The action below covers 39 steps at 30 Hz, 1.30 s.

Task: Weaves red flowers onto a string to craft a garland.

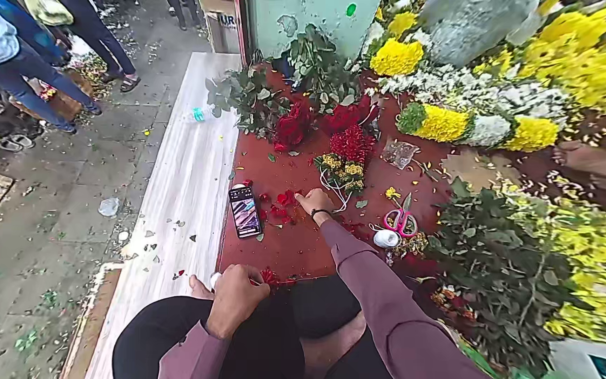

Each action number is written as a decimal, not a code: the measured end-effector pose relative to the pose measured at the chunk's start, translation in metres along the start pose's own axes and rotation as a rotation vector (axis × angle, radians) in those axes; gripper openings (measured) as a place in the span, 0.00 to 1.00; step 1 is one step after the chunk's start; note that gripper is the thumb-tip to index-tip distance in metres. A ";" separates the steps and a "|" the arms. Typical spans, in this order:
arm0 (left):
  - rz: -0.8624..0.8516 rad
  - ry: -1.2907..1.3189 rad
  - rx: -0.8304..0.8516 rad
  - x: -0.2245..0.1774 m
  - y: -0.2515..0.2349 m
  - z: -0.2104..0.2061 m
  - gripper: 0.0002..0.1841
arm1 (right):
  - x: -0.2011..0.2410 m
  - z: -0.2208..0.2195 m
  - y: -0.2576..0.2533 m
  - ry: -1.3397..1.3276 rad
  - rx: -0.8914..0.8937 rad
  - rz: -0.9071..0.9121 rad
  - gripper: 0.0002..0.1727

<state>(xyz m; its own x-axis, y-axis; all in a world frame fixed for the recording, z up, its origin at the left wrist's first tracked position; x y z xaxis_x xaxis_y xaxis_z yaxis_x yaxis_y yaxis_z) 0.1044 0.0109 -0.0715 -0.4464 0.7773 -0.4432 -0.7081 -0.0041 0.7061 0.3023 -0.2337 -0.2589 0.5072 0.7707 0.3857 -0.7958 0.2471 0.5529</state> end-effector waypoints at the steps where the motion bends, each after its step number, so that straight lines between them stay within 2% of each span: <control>1: 0.011 -0.007 0.001 0.000 0.000 0.000 0.11 | 0.003 -0.005 -0.004 -0.005 -0.014 0.018 0.30; 3: 0.022 -0.019 0.006 0.000 0.000 0.002 0.11 | 0.004 -0.006 -0.003 -0.067 -0.039 0.061 0.20; 5: 0.003 -0.022 -0.005 -0.002 -0.001 0.002 0.10 | 0.004 0.002 -0.002 -0.163 -0.053 0.098 0.15; 7: -0.015 -0.024 -0.009 -0.005 -0.002 0.002 0.10 | 0.002 0.013 0.001 -0.276 -0.027 0.143 0.15; 10: -0.035 -0.020 0.000 -0.005 0.000 0.001 0.11 | 0.003 0.025 0.014 -0.491 0.065 0.177 0.21; 14: -0.034 0.003 -0.004 -0.002 0.005 0.004 0.11 | -0.002 0.031 0.046 -0.724 0.194 0.233 0.21; 20: -0.030 0.001 -0.025 -0.003 0.004 0.007 0.12 | -0.002 0.044 0.113 -1.037 0.341 0.092 0.12; 23: -0.041 -0.004 -0.032 -0.003 0.002 0.006 0.12 | -0.009 0.047 0.136 -1.075 0.374 0.075 0.11; 26: -0.039 -0.004 -0.035 -0.003 0.000 0.005 0.12 | -0.008 0.049 0.143 -1.055 0.429 0.133 0.16; 31: -0.030 -0.029 -0.024 -0.002 0.000 0.003 0.12 | -0.001 0.048 0.143 -1.030 0.489 0.163 0.09; 39: -0.034 -0.027 -0.017 -0.001 -0.001 -0.001 0.12 | 0.002 0.050 0.150 -0.976 0.434 0.179 0.11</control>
<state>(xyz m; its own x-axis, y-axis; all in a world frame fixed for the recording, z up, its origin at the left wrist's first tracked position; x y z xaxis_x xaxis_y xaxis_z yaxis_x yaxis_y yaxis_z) 0.1053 0.0096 -0.0720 -0.4071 0.7937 -0.4520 -0.7323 0.0121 0.6809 0.2006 -0.2249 -0.1385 0.5924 -0.0724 0.8024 -0.7968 -0.1997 0.5702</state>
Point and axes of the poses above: each hand's wrist, its own y-axis away from the middle knuckle, its own z-axis out of the back of the hand, x = y × z, the point moved 4 cm from there along -y, towards the middle knuckle, and after that the axes turned 2 degrees about -z, right-handed, at the moved point
